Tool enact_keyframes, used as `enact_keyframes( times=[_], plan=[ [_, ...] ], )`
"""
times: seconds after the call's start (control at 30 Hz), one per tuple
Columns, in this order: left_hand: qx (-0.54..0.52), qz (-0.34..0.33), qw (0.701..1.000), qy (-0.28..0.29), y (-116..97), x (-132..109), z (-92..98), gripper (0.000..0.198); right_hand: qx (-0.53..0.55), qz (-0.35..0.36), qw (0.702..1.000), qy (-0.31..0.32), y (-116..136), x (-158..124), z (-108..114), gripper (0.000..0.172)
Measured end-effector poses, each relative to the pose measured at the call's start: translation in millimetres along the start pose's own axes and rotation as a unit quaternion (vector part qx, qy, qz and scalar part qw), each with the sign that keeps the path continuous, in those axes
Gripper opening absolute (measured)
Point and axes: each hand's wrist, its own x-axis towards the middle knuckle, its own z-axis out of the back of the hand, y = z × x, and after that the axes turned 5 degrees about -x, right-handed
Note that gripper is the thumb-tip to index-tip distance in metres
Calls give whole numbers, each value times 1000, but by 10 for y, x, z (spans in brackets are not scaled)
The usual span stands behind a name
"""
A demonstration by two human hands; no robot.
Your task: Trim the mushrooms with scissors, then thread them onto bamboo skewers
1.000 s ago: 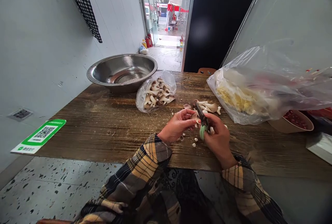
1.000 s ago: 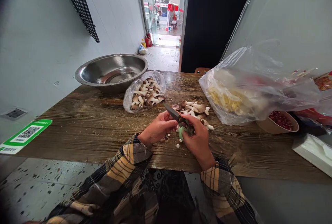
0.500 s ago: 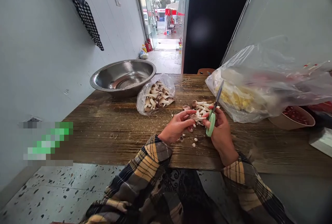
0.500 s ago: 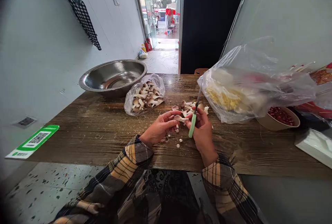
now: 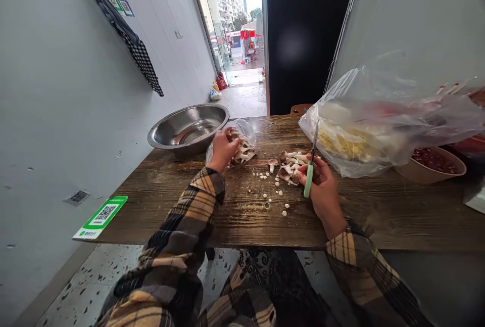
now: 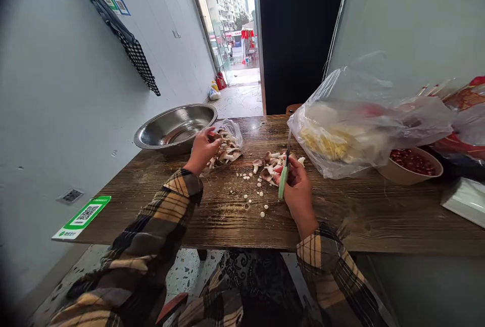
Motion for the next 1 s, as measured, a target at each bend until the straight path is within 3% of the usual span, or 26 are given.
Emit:
enact_keyframes(
  times=[0.1,0.17,0.3,0.4,0.53,0.8,0.9,1.0],
  plan=[
    [149,-83,985,0,56,58,41,40,18,-7,1000,6,20,-2,0,56],
    [169,-105,979,41,85,-55,-71,31,18,-7,1000,12,25,-2,1,56],
    [112,-110,973,167,123,-376,-487,12,7,-1,1000,8,7,3,2,55],
    [79,-117,970,197,157,-488,-749,10,2,3,1000,19,-17,7,4,56],
    [47,-108,972,202,228,-467,-908,9,2,3,1000,26,-26,10,2,57],
    [-27,-71,976,204,235,-532,-923,29,-9,-8,1000,22,15,17,-16,57],
    [-152,31,969,194,149,-606,-789,33,-27,-2,999,34,-3,5,-7,55],
    [-327,136,920,167,90,-695,-621,38,-59,6,997,50,-56,-20,9,55]
  ],
)
